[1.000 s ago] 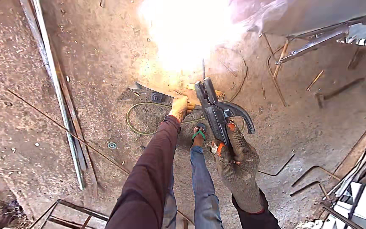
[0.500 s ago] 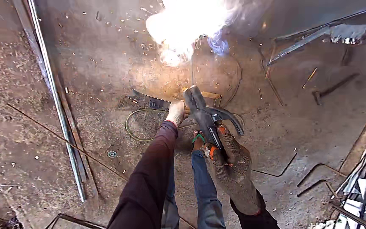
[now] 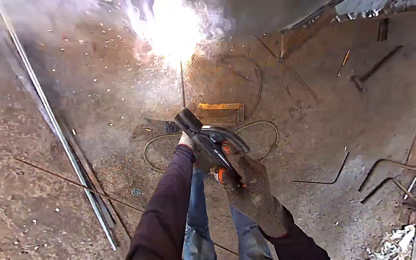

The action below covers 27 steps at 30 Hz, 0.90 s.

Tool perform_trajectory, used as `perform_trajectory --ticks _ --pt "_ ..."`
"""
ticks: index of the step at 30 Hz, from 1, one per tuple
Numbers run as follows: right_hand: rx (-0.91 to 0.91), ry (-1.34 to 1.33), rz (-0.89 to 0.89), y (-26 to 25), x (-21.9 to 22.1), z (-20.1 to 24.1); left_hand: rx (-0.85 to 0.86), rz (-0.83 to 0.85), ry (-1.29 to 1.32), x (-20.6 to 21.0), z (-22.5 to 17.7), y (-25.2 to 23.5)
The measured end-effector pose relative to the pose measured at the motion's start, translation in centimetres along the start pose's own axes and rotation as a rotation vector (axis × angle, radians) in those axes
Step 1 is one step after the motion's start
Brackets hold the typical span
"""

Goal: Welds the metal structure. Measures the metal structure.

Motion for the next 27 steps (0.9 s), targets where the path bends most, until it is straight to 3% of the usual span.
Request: perform_trajectory --ticks 2,4,7,9,12,14,15,19,22,24,25,27 --pt "0.002 -0.014 0.007 -0.1 0.0 0.0 0.007 0.040 -0.045 0.2 -0.6 1.3" --pt "0.006 -0.011 0.008 -0.1 -0.1 0.0 0.066 0.115 -0.021 -1.0 0.6 -1.6" --pt "0.011 -0.032 0.008 0.0 -0.1 -0.1 -0.061 0.021 -0.016 -1.0 1.1 -3.2" --pt "0.010 -0.029 0.010 0.1 -0.2 -0.2 -0.039 0.059 -0.006 -1.4 1.5 -3.6" --pt "0.004 -0.003 0.019 0.3 -0.1 -0.3 0.162 0.166 -0.024 -0.8 0.1 0.5" --pt "0.000 -0.010 0.011 0.3 -0.1 -0.4 0.273 0.174 -0.027 0.2 -1.5 5.1" --pt "0.000 -0.022 0.010 0.2 -0.1 -0.5 0.280 0.168 -0.026 0.0 -1.3 5.2" --pt "-0.003 -0.037 0.018 -0.1 -0.1 -0.6 0.216 0.185 -0.026 -1.0 0.7 0.2" --pt "0.006 -0.028 0.034 0.0 -0.1 -0.7 0.168 0.010 -0.194 0.9 -1.7 4.2" --pt "0.007 -0.004 0.035 0.1 -0.1 -0.7 0.356 -0.063 -0.204 1.6 -2.1 7.8" --pt "0.014 -0.004 0.042 0.1 -0.1 -0.6 0.332 -0.084 -0.183 2.1 -2.5 8.3" --pt "0.014 -0.031 0.036 -0.1 -0.1 -0.6 0.056 -0.100 -0.171 2.7 -3.6 6.6"
Point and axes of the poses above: each hand's wrist, its own y-axis away from the middle knuckle, its own x-axis out of the palm, z = x × y, the point moved 5 cm from there along -y, towards the middle knuckle, and after that the axes turned 2 degrees about y, right-handed, at the moved point
